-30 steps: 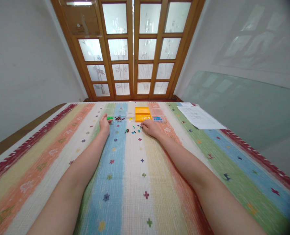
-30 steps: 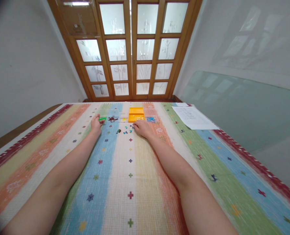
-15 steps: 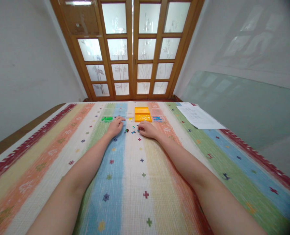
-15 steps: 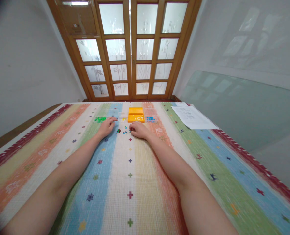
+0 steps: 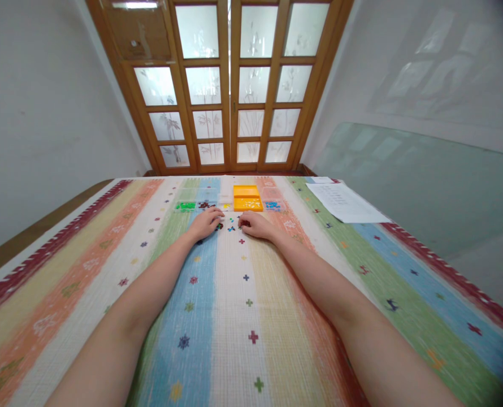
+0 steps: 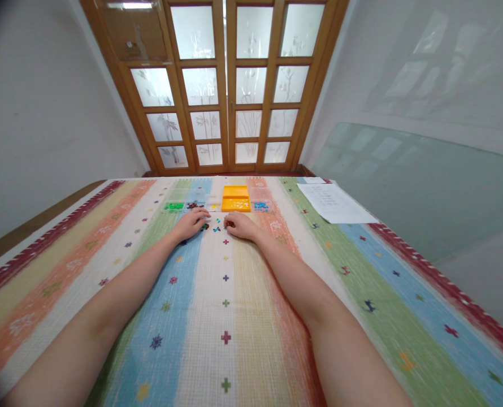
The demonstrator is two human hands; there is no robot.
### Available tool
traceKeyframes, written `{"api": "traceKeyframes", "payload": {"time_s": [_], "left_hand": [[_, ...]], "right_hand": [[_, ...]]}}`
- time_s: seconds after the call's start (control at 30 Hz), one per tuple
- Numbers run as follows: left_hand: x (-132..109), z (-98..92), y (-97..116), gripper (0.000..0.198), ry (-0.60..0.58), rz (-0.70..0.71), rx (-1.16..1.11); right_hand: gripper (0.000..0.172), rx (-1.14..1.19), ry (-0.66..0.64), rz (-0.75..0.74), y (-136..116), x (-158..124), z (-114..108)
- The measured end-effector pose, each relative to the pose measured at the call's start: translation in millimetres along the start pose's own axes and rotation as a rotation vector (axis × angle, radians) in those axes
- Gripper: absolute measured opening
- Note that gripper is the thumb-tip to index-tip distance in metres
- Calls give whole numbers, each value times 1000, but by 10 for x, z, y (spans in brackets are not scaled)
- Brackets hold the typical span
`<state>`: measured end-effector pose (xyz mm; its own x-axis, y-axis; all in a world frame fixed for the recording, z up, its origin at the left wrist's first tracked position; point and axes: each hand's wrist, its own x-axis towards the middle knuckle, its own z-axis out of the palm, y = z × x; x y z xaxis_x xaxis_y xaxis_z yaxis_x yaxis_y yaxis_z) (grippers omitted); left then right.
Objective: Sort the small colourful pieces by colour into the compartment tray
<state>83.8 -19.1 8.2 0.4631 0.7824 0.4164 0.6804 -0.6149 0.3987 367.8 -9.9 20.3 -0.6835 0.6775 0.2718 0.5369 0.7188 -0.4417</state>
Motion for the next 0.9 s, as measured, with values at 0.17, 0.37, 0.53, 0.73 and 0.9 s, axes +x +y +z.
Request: {"api": "traceKeyframes", "payload": {"time_s": [0.17, 0.37, 0.53, 0.73, 0.9], "left_hand": [[-5, 8, -8, 34, 4, 6, -3], [-4, -8, 7, 33, -1, 11, 2], [-4, -24, 25, 32, -10, 24, 0], [-3, -12, 14, 31, -2, 34, 6], [-2, -17, 19, 30, -11, 36, 11]], "right_hand": [[19, 99, 80, 61, -38, -27, -20], [16, 167, 261, 179, 51, -17, -25], [15, 210, 536, 260, 269, 27, -43], [23, 238, 764, 406, 636, -3, -73], [31, 192, 860, 483, 783, -69, -128]]}}
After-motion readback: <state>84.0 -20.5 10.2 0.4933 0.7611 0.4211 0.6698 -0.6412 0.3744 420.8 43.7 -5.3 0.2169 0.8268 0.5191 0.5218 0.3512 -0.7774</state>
